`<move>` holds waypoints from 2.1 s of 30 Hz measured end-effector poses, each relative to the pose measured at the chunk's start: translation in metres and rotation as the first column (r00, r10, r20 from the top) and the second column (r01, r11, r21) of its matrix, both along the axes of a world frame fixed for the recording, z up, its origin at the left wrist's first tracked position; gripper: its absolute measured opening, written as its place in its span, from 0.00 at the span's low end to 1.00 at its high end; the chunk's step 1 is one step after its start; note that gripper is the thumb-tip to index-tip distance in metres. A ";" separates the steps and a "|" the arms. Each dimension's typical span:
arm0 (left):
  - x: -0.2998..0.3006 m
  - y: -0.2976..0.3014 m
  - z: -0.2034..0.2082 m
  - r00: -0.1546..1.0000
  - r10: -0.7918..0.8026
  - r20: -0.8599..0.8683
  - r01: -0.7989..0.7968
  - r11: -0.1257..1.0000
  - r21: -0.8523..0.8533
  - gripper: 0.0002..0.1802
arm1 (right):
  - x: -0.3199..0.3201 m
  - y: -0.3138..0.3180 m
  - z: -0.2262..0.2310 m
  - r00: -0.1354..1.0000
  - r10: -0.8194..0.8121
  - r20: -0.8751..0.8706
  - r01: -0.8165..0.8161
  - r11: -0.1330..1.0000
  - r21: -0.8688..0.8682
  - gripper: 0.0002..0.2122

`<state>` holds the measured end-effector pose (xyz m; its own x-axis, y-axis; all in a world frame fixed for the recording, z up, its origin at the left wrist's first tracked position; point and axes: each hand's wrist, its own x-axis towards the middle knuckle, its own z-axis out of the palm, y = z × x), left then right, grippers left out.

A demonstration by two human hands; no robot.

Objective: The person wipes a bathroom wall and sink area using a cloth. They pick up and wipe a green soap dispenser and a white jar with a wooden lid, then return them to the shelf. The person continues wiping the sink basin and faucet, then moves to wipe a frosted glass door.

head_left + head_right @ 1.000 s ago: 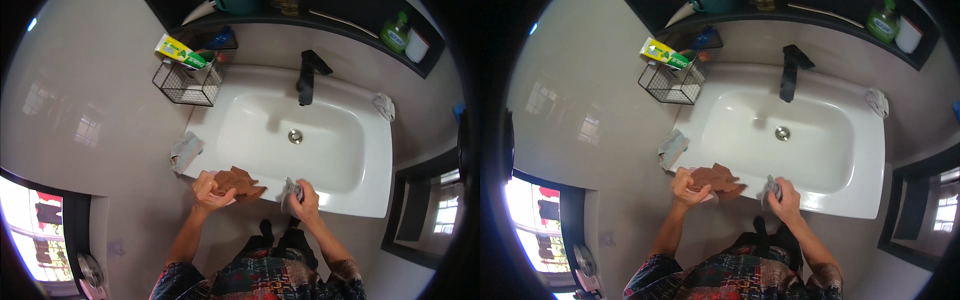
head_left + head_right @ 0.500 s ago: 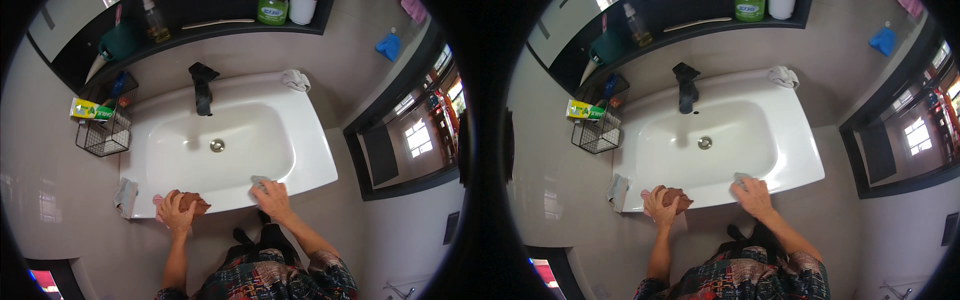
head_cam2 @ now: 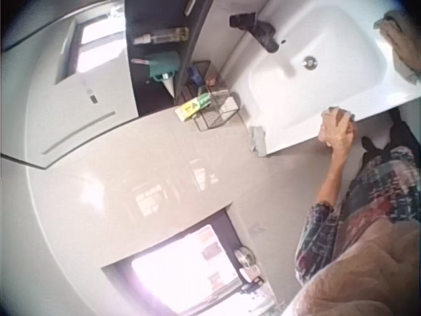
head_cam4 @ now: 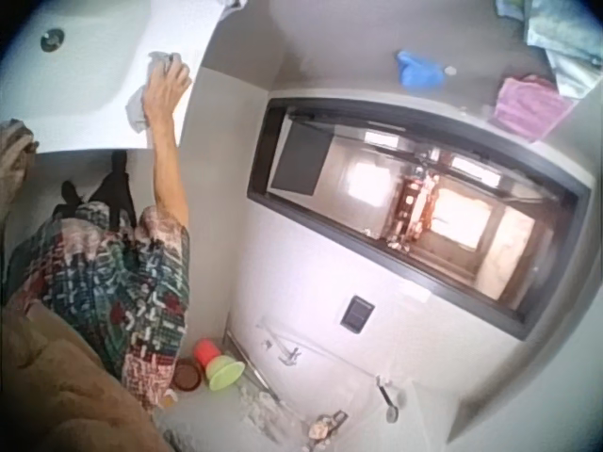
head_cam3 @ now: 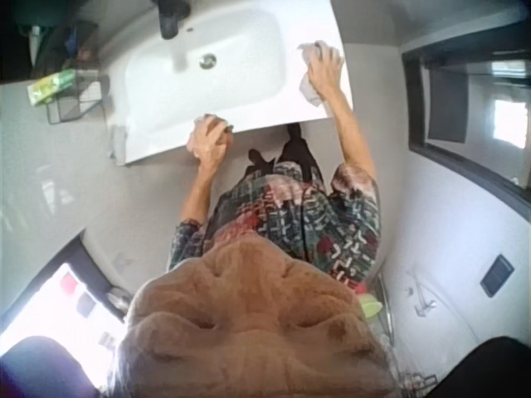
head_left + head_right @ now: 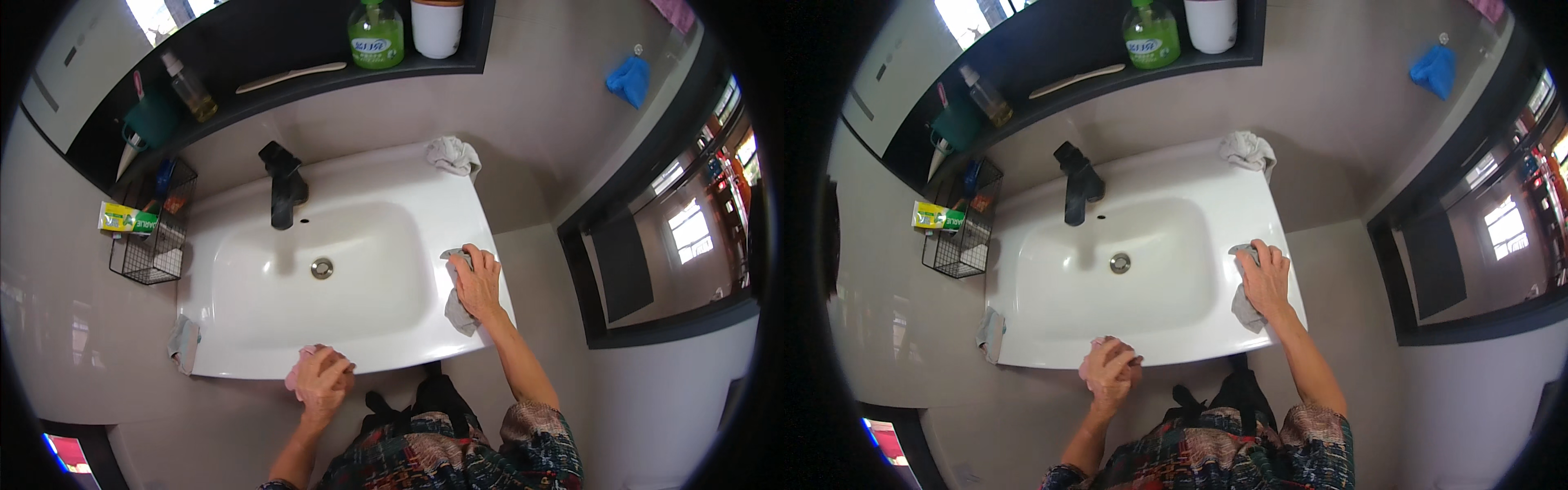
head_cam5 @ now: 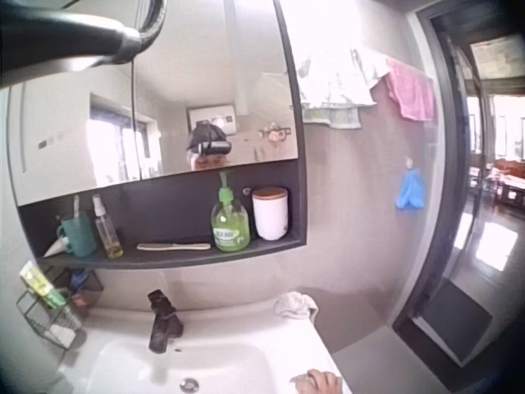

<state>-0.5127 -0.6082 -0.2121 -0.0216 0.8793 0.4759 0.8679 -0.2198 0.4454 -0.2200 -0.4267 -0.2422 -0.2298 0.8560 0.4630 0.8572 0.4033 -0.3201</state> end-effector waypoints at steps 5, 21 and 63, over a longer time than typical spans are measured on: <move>0.066 0.031 -0.002 0.996 0.015 -0.083 -0.007 0.996 0.093 0.15 | 0.021 0.070 0.000 0.995 0.069 0.072 -0.075 0.994 0.080 0.15; 0.097 0.052 -0.013 0.970 0.236 -0.053 -0.224 0.960 0.170 0.14 | 0.034 0.248 0.016 0.965 -0.253 -0.062 0.219 0.917 -0.333 0.19; 0.095 0.040 -0.024 0.962 0.253 -0.104 -0.236 0.960 0.153 0.19 | 0.024 -0.029 0.020 0.704 0.698 0.131 -0.657 0.711 -0.251 0.20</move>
